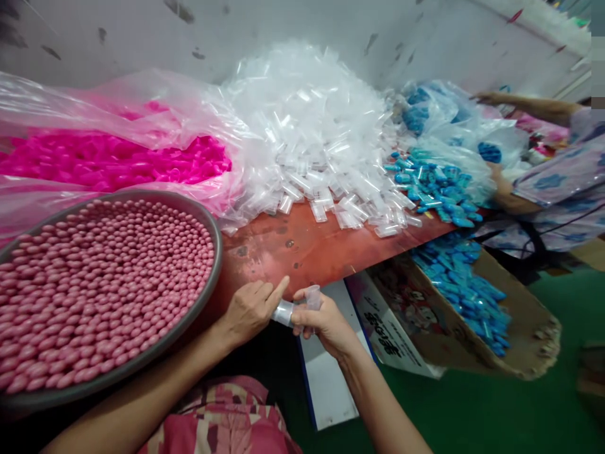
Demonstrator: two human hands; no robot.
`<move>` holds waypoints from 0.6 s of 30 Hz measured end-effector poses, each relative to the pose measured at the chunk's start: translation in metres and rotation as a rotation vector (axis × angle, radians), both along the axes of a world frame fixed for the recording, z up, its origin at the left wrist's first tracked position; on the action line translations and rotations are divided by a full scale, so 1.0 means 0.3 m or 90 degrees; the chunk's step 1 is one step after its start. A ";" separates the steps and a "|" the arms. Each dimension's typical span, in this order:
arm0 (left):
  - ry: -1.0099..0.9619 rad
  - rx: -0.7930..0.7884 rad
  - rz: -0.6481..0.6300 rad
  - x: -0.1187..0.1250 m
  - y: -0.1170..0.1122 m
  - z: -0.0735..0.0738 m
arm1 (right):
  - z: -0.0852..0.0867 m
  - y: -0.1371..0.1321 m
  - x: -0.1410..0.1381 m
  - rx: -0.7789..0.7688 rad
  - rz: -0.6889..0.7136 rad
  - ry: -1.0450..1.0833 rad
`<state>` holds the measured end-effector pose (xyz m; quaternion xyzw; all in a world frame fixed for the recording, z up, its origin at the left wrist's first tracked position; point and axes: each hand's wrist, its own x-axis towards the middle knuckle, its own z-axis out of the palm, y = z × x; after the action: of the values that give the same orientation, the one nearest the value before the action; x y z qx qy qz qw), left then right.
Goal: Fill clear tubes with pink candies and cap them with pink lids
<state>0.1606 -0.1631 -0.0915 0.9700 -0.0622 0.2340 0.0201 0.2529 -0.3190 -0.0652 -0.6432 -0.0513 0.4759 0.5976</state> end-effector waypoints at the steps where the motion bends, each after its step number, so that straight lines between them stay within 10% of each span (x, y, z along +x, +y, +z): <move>1: -0.009 0.009 -0.005 -0.007 -0.007 0.000 | 0.001 -0.002 -0.015 -0.006 -0.007 -0.012; 12: -0.007 -0.122 0.049 -0.054 0.001 0.018 | 0.079 -0.210 -0.002 -0.113 -0.045 -0.151; 18: -0.038 -0.234 -0.174 -0.053 -0.082 0.039 | 0.058 -0.162 -0.046 -0.108 -0.031 -0.175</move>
<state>0.1447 -0.1879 -0.0799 0.9252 -0.1502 0.2653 0.2259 0.2390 -0.3677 -0.0480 -0.7513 -0.0767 0.3715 0.5400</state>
